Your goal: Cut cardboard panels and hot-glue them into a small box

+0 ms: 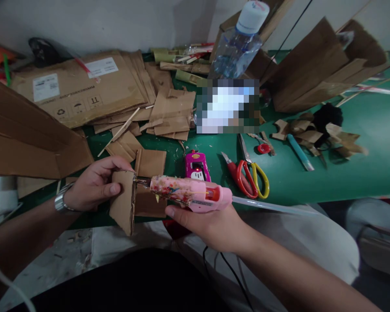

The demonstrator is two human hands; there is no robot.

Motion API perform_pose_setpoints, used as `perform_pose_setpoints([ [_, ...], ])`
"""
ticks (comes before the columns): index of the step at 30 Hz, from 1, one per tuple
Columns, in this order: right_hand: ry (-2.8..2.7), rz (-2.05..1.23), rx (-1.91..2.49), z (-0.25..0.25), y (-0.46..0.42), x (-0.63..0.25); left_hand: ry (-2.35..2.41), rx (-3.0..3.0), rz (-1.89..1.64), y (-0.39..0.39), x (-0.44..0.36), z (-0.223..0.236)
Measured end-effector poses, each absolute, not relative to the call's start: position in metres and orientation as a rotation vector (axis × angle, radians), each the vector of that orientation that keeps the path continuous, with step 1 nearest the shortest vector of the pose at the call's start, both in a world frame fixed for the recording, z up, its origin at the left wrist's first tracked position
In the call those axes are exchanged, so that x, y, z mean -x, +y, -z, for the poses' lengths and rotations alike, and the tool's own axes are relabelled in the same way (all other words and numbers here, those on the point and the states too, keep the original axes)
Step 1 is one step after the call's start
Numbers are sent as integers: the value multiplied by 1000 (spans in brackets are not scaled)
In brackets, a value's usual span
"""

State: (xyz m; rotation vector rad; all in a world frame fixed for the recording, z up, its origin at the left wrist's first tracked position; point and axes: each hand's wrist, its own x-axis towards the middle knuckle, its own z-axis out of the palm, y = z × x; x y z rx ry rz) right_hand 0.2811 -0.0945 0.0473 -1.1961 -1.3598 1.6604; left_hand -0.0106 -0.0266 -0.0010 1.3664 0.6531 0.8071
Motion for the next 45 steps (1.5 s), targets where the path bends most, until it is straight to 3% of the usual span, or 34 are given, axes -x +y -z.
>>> perform_pose_setpoints([
  [45,-1363,-1649,1226,-51,-95,-280,683,-1353,-812,-26,11,0],
])
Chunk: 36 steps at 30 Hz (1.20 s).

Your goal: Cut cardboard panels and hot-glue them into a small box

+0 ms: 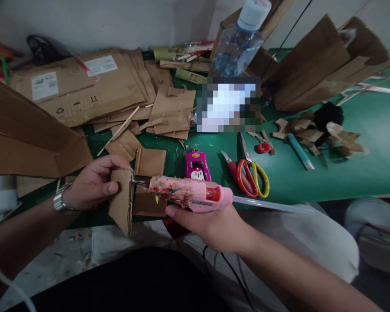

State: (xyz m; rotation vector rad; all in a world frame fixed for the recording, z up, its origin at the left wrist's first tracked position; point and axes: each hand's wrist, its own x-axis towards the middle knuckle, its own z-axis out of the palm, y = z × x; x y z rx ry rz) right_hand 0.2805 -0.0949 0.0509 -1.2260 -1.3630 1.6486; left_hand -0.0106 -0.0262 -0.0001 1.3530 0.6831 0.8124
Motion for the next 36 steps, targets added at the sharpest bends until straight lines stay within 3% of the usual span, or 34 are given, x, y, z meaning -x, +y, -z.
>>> perform_pose_setpoints([
  [36,-1252,-1755,1030,-51,-94,-276,659,-1355,-832,-25,12,1],
])
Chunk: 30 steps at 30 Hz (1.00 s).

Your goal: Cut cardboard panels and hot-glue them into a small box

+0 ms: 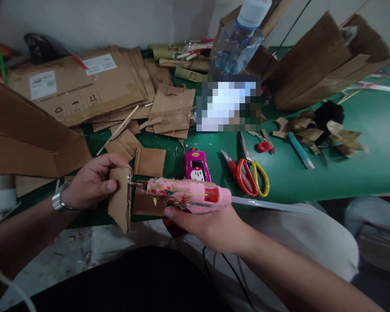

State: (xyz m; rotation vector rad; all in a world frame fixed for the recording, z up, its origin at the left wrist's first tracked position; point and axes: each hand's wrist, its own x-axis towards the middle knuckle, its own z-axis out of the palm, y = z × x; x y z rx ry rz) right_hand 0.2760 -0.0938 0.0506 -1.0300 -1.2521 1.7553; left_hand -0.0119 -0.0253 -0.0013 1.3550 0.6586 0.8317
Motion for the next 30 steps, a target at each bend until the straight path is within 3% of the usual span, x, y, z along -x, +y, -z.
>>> perform_pose_setpoints([
  [30,-1291,-1797,1139,-52,-95,-277,649,-1325,-854,-24,11,1],
])
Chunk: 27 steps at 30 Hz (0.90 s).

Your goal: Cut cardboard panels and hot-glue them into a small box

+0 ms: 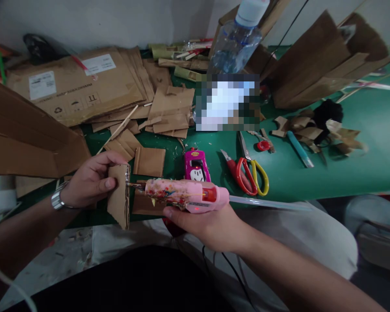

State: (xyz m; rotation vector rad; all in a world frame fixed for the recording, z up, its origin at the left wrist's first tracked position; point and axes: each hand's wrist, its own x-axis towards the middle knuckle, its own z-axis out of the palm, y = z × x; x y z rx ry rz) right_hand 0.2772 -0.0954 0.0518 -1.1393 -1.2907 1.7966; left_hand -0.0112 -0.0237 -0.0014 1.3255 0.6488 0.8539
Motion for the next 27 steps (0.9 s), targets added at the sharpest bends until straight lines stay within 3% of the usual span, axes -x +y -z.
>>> perform_pose_setpoints([
  [27,-1298,-1760,1065,-49,-97,-278,693,-1250,-878,-24,9,-3],
])
